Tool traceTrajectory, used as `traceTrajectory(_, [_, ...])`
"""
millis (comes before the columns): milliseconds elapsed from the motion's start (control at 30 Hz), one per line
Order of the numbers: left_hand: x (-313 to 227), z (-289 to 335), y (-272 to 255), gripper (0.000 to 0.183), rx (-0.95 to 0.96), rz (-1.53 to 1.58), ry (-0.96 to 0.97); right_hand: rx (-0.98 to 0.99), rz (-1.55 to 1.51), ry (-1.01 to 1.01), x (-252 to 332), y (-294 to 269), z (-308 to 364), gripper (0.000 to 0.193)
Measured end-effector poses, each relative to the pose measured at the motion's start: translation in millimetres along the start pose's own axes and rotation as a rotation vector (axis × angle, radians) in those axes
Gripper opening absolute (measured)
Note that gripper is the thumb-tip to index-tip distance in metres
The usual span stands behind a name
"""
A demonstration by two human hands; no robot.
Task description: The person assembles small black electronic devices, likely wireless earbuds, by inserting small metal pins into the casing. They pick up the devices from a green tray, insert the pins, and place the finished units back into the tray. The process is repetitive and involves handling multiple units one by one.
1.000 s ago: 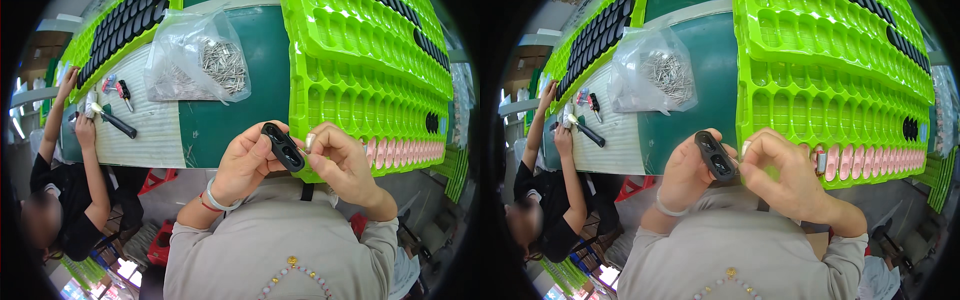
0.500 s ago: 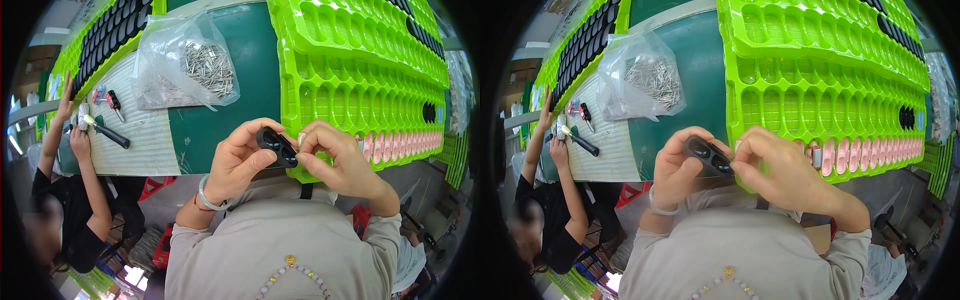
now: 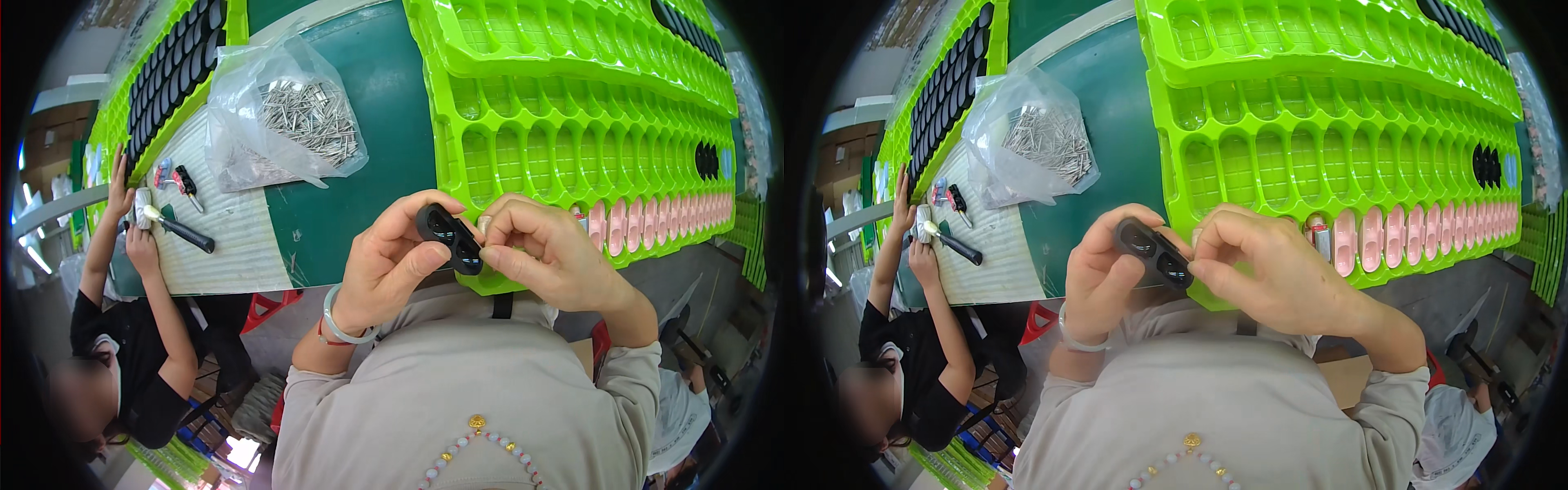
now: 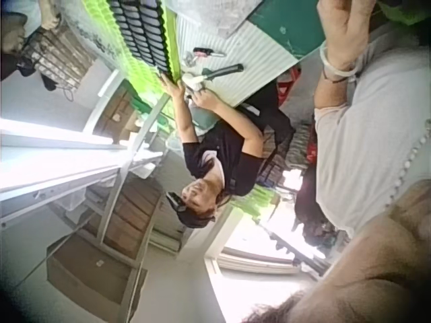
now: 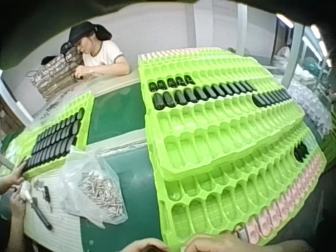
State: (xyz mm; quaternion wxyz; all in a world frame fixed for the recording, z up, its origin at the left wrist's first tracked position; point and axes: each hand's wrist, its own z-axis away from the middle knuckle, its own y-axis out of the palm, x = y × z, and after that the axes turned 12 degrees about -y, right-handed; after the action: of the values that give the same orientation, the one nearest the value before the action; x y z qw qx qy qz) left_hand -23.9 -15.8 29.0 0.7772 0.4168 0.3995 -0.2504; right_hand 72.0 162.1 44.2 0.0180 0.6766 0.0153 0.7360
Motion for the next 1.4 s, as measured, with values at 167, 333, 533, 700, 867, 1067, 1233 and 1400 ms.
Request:
traceTrajectory(167, [-1.4, 1.1, -3.1, 0.032, 0.02, 0.105, -0.084, -0.087, 0.049, -0.144, -5.0, 5.1, -0.1, 0.009])
traceTrajectory(333, [5.3, 0.9, -4.6, 0.033, 0.072, 0.455, -0.185, -0.12, 0.206, -0.3, -2.2, 2.0, 0.3, 0.013])
traceTrajectory(533, [7.0, 8.0, -4.7, 0.033, 0.085, 0.457, -0.268, -0.149, 0.298, -0.407, -10.7, 8.8, 9.1, 0.023])
traceTrajectory(700, [3.4, 12.0, 0.3, 0.039, -0.028, 0.346, -0.35, -0.081, 0.362, -0.403, -6.4, 9.2, 8.8, 0.022])
traceTrajectory(867, [0.3, 19.5, -1.7, 0.037, -0.041, 0.267, -0.416, -0.021, 0.422, -0.437, -10.7, 10.9, 12.9, 0.022])
traceTrajectory(1067, [-2.2, 30.8, -4.1, 0.032, 0.003, 0.246, -0.523, -0.033, 0.423, -0.433, -10.6, 23.7, 22.5, 0.019])
traceTrajectory(1233, [12.9, 46.2, -4.0, 0.029, 0.053, 0.232, -0.452, -0.071, 0.372, -0.367, -14.1, 37.2, 38.9, 0.018])
traceTrajectory(1400, [12.5, 45.1, -0.7, 0.03, 0.077, 0.245, -0.42, -0.105, 0.338, -0.384, -16.0, 37.7, 38.5, 0.019])
